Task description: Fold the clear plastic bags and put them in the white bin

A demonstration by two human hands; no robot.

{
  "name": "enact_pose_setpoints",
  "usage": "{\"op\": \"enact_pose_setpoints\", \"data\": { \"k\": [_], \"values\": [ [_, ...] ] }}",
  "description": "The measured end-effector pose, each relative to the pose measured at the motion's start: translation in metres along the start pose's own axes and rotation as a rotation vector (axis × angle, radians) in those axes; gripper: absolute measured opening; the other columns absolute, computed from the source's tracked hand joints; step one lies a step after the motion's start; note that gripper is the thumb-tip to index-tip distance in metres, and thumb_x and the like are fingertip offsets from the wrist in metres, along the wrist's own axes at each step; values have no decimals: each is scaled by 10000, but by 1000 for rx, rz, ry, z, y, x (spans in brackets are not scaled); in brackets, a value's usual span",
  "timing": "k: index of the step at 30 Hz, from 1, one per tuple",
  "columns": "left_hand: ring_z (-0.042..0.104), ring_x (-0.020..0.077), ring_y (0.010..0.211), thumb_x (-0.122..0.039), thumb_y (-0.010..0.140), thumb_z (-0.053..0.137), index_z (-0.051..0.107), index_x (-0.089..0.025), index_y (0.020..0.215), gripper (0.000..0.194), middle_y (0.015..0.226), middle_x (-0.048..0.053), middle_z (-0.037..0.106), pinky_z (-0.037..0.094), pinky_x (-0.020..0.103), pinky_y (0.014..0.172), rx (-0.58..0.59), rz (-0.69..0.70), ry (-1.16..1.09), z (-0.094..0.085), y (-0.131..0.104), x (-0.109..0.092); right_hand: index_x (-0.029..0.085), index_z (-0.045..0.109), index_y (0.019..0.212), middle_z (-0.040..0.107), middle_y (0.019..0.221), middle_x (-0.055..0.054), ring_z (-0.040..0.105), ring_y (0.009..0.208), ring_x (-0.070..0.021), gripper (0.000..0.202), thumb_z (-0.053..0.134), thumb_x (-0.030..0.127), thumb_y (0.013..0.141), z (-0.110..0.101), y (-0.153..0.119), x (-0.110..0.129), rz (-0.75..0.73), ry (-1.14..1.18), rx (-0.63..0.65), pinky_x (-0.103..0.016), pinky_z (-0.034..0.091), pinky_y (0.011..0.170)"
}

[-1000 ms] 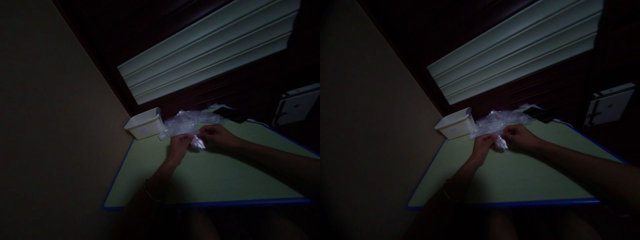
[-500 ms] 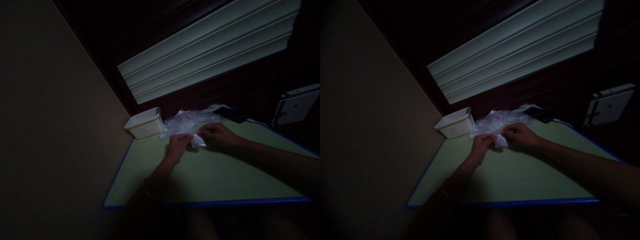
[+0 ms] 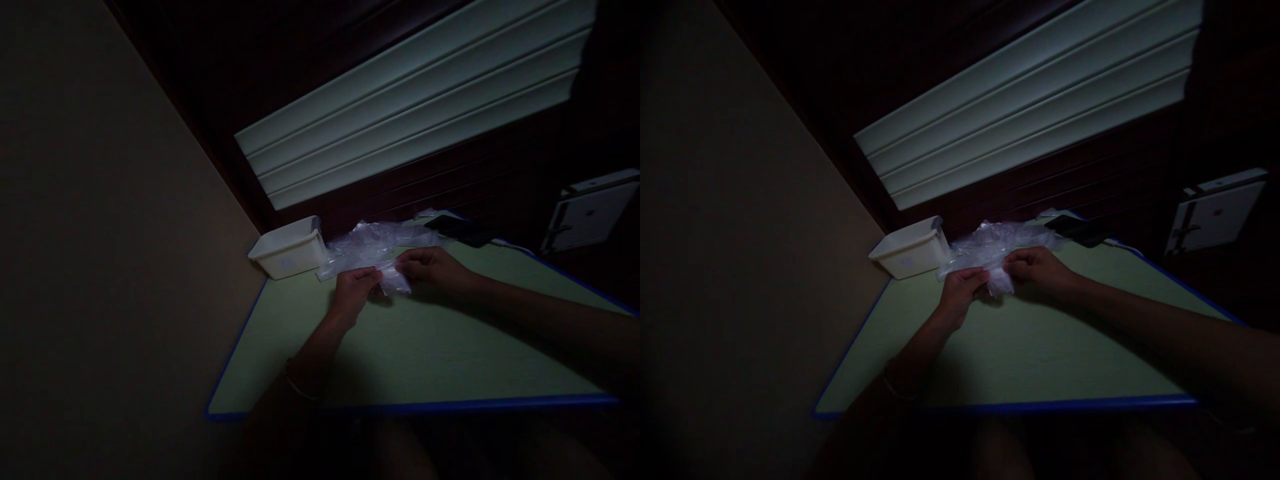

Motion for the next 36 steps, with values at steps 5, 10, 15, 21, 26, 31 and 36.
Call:
{"op": "enact_pose_setpoints", "data": {
  "k": [5, 10, 15, 21, 26, 31, 36],
  "values": [
    [592, 98, 561, -274, 596, 812, 695, -84, 809, 308, 692, 50, 681, 472, 238, 583, -8, -1, -28, 1, -1, 0, 153, 681, 749, 586, 585, 2, 490, 517, -108, 245, 700, 395, 715, -1, -1, 4, -1, -93, -2, -248, 372, 484],
    [607, 110, 549, -284, 594, 811, 690, -85, 845, 343, 680, 49, 686, 484, 244, 570, 0, -10, -36, 4, -3, -2, 149, 674, 743, 572, 578, 5, 466, 502, -100, 269, 704, 415, 718, -4, -1, 7, -28, -142, -29, -245, 344, 470],
    [615, 113, 562, -358, 589, 831, 696, -92, 885, 420, 734, 66, 707, 498, 254, 580, 11, 5, -27, 7, -3, -5, 146, 668, 750, 569, 587, 11, 463, 513, -99, 271, 730, 405, 697, -4, 0, 7, -47, -166, -42, -244, 342, 484],
    [570, 101, 506, -431, 617, 810, 702, -88, 784, 396, 643, 48, 670, 475, 253, 537, -5, 46, 67, 6, -2, -5, 145, 656, 747, 554, 562, 17, 447, 493, -95, 281, 711, 417, 708, -2, -3, 11, -50, -184, -26, -240, 328, 466],
    [570, 99, 505, -427, 641, 787, 705, -91, 775, 371, 634, 43, 662, 460, 237, 523, -5, 54, 90, 4, -1, -3, 144, 661, 758, 561, 569, 9, 465, 504, -105, 295, 679, 437, 734, 2, -5, 14, -46, -171, 6, -246, 347, 470],
    [575, 102, 509, -432, 628, 791, 694, -95, 761, 376, 636, 46, 663, 468, 236, 525, -29, 46, 98, 2, -3, -6, 146, 661, 735, 563, 584, 2, 468, 512, -107, 278, 653, 423, 752, 0, -4, 13, -42, -188, -12, -250, 358, 478],
    [579, 106, 515, -426, 621, 794, 694, -97, 768, 374, 639, 46, 667, 472, 237, 532, -10, 51, 87, 2, -2, -4, 142, 663, 745, 563, 585, 3, 474, 518, -110, 285, 653, 427, 762, 1, -4, 15, -64, -197, 7, -255, 361, 489]
  ]
}}
Point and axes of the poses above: each hand's wrist, its own y-axis towards the middle knuckle, its own z-axis out of the palm, x = y × z, the point moved 10 cm from there along y, towards the middle knuckle
